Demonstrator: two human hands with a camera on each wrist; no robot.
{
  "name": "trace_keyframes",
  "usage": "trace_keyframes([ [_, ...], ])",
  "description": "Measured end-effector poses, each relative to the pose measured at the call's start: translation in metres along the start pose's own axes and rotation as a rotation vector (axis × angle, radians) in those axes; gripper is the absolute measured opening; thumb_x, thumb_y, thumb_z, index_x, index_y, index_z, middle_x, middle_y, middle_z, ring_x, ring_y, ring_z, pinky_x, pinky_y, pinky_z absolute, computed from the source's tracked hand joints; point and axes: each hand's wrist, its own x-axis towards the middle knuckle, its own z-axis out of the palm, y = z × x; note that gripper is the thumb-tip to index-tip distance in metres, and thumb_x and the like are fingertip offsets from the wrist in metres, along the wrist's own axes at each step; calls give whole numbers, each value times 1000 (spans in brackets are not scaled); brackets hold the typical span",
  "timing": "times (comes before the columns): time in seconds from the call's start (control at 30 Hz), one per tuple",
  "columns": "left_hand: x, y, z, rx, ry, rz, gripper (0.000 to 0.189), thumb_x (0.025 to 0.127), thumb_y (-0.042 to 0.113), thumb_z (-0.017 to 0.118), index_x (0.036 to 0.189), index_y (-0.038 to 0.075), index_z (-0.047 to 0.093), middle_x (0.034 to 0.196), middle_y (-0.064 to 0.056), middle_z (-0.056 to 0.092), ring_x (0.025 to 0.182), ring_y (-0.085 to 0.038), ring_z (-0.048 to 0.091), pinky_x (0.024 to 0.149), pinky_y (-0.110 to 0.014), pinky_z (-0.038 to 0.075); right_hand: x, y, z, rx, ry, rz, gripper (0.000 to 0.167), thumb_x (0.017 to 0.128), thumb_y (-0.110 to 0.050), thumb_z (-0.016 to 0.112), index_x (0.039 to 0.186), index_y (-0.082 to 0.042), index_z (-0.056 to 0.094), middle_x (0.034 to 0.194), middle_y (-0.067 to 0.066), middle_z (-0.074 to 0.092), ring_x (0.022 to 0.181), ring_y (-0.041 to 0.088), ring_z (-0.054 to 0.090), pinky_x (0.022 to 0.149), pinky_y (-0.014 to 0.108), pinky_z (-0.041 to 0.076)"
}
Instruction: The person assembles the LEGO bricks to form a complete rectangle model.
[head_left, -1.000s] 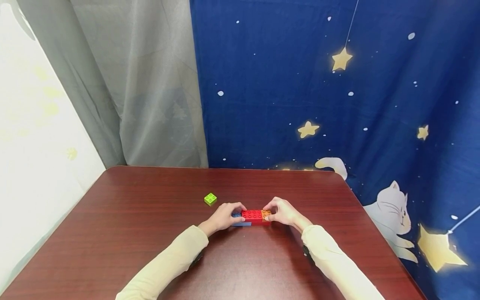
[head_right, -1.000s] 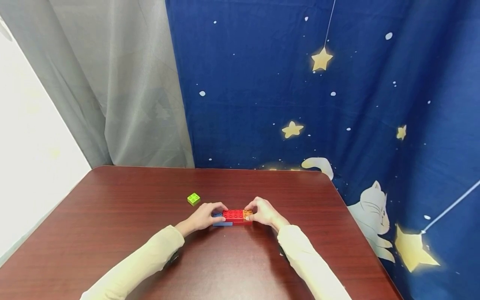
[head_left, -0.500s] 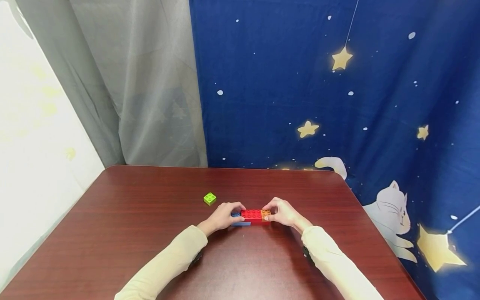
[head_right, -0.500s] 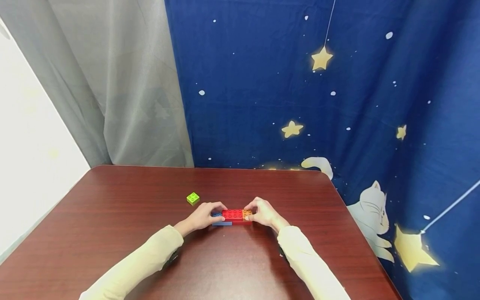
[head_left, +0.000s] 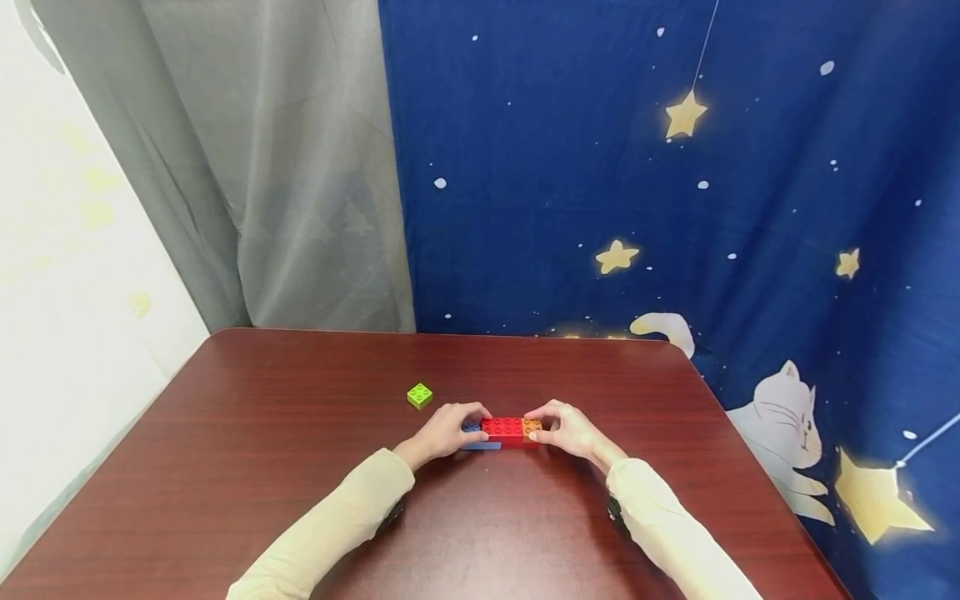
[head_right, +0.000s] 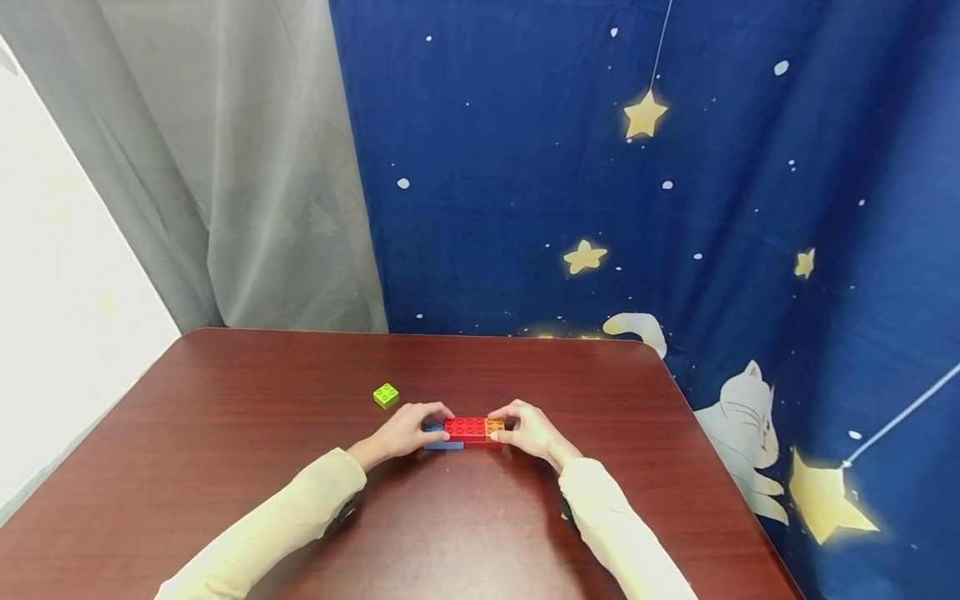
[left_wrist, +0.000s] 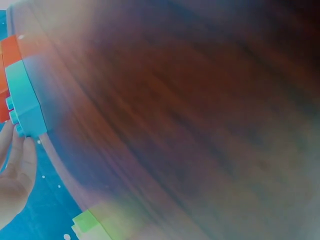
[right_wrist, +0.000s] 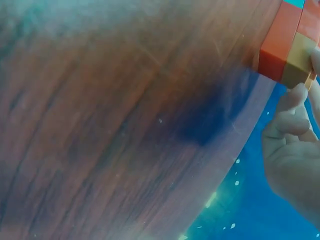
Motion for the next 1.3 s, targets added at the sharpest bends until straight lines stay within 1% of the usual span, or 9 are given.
trace_keyframes([
  [0.2, 1, 0, -1, -3, -5, -20, 26, 79, 26, 66, 103, 15, 59, 99, -1, 61, 91, -13, 55, 81, -34, 42, 1, 2, 1, -43, 29, -42, 30, 71, -10, 72, 100, -5, 65, 82, 1, 55, 58, 12, 46, 53, 24, 40],
  [0.3, 1, 0, -1, 0, -10, -28, 27, 79, 26, 66, 104, 16, 59, 100, -1, 61, 91, -13, 55, 81, -33, 42, 0, 4, 0, -29, 27, -4, 32, 72, -14, 73, 102, -6, 64, 85, 1, 57, 59, 12, 47, 53, 24, 41],
  [0.4, 0, 0, -1, -6, -7, -15, 27, 79, 26, 66, 103, 15, 59, 99, -1, 61, 91, -15, 55, 81, -34, 42, -3, 8, -2, -22, 41, 26, 33, 71, -17, 73, 102, -8, 64, 87, 0, 59, 60, 11, 47, 53, 24, 41],
  [0.6, 0, 1, -3, -9, 0, -3, 26, 79, 25, 66, 102, 14, 60, 98, -1, 61, 90, -14, 55, 81, -34, 42, -6, 13, -4, -25, 53, -4, 30, 71, -16, 73, 100, -9, 65, 87, 0, 58, 59, 11, 47, 53, 25, 41],
  [0.7, 0, 1, -3, -9, -3, -1, 27, 79, 26, 66, 103, 14, 60, 98, -1, 61, 90, -13, 55, 81, -34, 42, -6, 14, -3, -22, 51, 4, 31, 72, -18, 73, 100, -10, 65, 87, -1, 58, 59, 10, 47, 53, 24, 41],
  [0.8, 0, 1, -3, -11, -1, -6, 27, 79, 26, 66, 103, 15, 60, 98, -1, 61, 90, -14, 55, 81, -34, 42, -6, 15, -3, -20, 60, -10, 31, 72, -17, 73, 100, -9, 65, 86, 0, 58, 59, 10, 47, 52, 24, 41],
  [1.0, -1, 1, -1, -8, -14, -37, 28, 79, 26, 66, 104, 15, 59, 100, -1, 61, 92, -13, 55, 82, -34, 42, -4, 13, 1, -50, 93, -84, 31, 68, -13, 76, 97, -6, 66, 86, 1, 55, 55, 8, 44, 50, 22, 40],
  [1.17, -1, 0, 0, -10, -16, -37, 28, 79, 26, 66, 104, 15, 59, 100, 0, 61, 92, -13, 55, 82, -33, 42, 0, 7, 6, -64, 103, -142, 32, 67, -17, 78, 95, -6, 67, 85, 2, 52, 55, 9, 42, 48, 21, 39],
  [1.3, 0, 0, -1, -8, -14, -27, 28, 79, 26, 66, 104, 15, 59, 99, -1, 61, 91, -14, 55, 81, -33, 42, 3, 3, 10, -62, 108, -139, 30, 67, -17, 77, 93, -7, 67, 81, 2, 51, 56, 9, 42, 49, 20, 37],
])
